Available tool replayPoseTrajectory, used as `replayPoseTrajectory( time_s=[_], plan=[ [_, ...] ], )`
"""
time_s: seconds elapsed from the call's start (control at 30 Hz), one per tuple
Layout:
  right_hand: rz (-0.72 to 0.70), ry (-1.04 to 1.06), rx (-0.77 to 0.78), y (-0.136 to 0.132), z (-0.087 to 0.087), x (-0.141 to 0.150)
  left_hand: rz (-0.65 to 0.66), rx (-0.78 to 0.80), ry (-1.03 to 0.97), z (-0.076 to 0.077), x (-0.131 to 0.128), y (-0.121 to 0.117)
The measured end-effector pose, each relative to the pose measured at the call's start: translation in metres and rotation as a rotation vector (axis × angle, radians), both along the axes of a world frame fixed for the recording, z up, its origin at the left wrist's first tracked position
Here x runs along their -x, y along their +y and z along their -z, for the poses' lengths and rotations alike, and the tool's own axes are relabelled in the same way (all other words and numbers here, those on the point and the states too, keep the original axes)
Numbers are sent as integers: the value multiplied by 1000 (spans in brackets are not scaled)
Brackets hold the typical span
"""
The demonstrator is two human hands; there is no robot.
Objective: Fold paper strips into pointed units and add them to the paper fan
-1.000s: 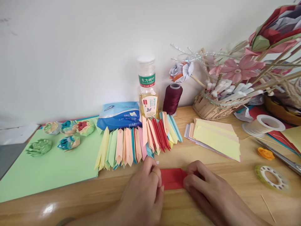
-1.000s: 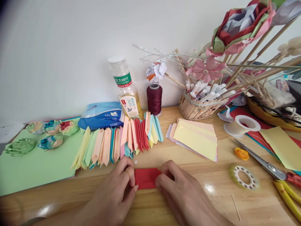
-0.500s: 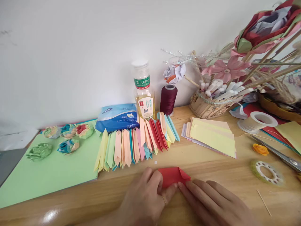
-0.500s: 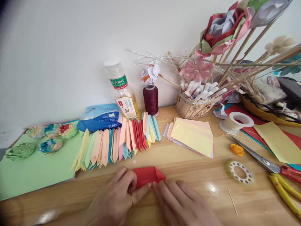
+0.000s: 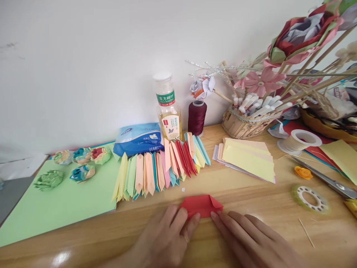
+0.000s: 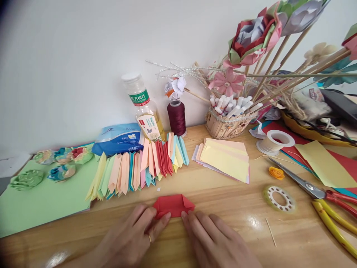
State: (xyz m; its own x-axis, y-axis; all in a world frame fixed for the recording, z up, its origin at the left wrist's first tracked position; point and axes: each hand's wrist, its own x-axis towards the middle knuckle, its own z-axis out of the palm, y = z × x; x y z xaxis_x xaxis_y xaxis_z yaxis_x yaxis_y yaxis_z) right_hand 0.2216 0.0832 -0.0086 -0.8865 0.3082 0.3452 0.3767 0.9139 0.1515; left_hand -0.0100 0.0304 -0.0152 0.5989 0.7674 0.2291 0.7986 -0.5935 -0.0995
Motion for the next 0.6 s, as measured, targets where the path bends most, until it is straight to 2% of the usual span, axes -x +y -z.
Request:
replayPoseTrajectory(
  time_s=[0.3,0.6],
  plan=[
    [34,-34,68,-1,6,-8,22,-89,-87,-8,14,-2],
    [-5,26,105,6,6,-17,65,-19,-126,4,26,-6]
  ],
)
